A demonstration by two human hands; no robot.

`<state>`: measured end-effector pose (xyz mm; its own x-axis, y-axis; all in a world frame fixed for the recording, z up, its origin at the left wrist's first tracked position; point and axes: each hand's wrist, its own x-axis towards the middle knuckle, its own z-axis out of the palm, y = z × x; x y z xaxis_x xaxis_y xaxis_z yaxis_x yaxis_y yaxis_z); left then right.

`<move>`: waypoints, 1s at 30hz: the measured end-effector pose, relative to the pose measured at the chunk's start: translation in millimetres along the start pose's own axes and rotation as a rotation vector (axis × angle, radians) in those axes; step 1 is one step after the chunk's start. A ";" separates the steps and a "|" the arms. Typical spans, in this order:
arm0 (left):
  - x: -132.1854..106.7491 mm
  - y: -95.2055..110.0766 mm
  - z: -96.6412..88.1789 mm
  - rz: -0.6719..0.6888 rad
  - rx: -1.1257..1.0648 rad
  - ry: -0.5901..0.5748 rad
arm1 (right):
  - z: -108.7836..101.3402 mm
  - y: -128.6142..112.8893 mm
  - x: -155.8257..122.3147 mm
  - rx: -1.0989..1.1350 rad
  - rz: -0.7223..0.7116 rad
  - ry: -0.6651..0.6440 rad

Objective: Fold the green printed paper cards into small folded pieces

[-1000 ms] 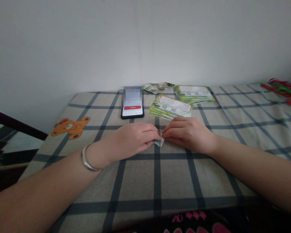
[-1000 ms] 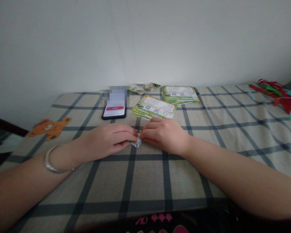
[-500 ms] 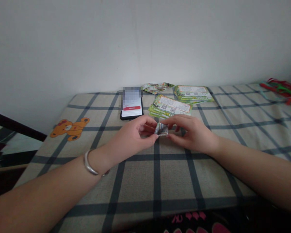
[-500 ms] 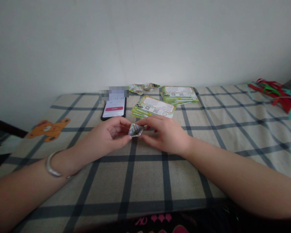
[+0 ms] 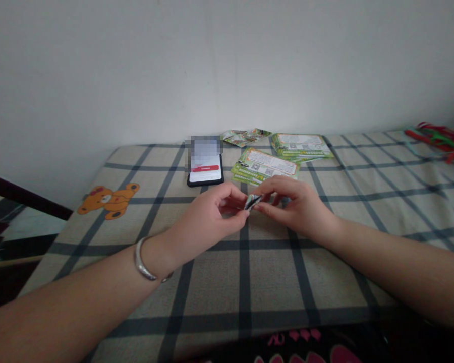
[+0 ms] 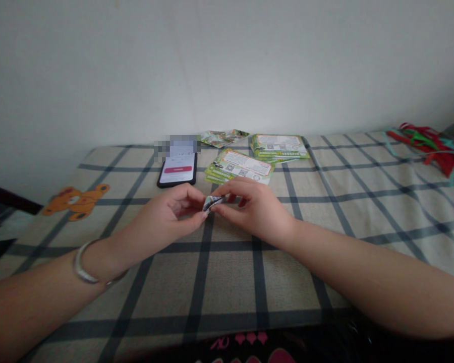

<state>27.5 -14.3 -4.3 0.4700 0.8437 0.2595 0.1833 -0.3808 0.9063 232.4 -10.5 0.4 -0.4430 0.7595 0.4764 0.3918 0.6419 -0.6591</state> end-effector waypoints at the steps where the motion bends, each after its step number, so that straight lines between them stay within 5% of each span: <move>1: 0.1 0.0 0.0 0.001 0.011 0.003 | 0.2 -0.5 0.0 -0.002 -0.001 0.000; 20: -3.3 5.1 -0.3 0.041 0.291 0.061 | 4.0 -1.6 1.0 0.028 -0.080 0.038; 30: -4.9 6.6 -4.1 0.231 0.570 0.048 | 2.4 -5.2 0.0 0.067 0.010 0.047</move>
<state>22.9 -19.4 1.7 0.5153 0.7265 0.4546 0.5202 -0.6867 0.5077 228.4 -14.1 2.3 -0.4001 0.7711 0.4953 0.3409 0.6269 -0.7006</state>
